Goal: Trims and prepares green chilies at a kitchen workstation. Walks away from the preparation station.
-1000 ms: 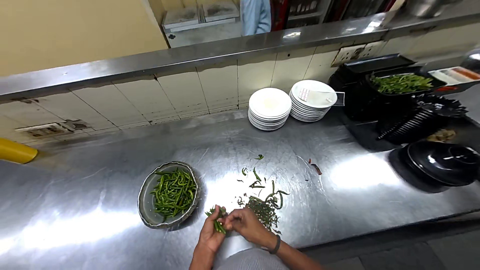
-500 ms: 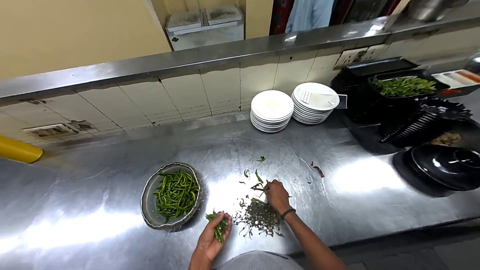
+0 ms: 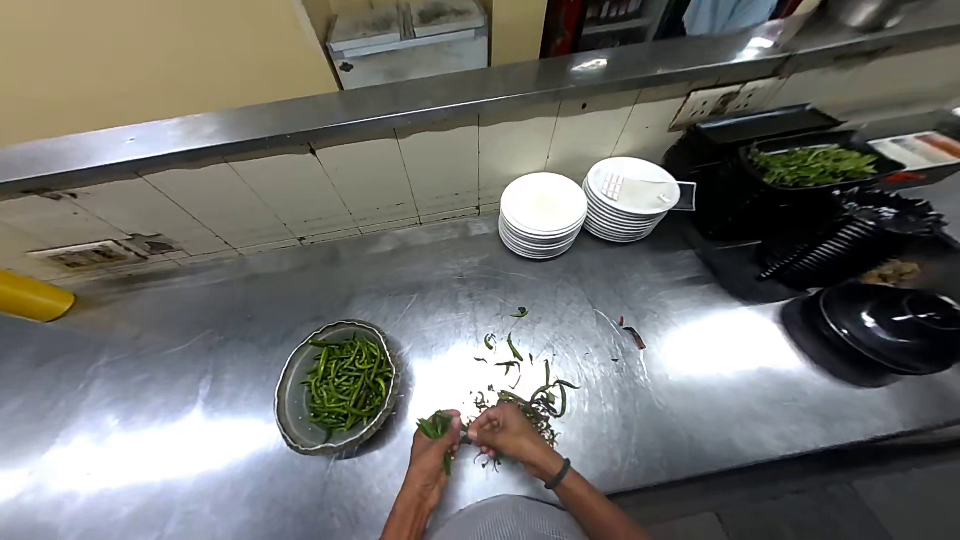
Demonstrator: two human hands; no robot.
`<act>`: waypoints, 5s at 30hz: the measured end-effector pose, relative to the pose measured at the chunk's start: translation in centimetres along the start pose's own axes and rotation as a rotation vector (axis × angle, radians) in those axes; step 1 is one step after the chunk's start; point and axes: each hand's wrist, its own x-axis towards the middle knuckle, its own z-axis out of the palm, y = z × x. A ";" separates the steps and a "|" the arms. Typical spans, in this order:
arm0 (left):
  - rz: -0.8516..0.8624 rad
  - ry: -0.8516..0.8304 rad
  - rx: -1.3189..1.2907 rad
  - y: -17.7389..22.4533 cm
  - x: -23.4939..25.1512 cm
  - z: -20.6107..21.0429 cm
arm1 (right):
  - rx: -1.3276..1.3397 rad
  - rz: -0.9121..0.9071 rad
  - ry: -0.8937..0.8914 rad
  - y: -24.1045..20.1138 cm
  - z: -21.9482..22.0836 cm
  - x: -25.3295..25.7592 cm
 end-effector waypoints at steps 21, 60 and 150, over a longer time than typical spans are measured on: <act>-0.308 0.137 -0.524 1.4 0.2 -3.0 | -0.817 -0.083 0.279 -0.1 -2.2 1.2; -0.294 0.066 -0.369 0.0 -0.6 -3.6 | -0.820 -0.312 0.460 -2.2 -2.5 4.0; 0.109 0.313 0.254 -2.1 -4.1 3.0 | -0.312 -0.316 -0.206 1.4 -1.7 -0.5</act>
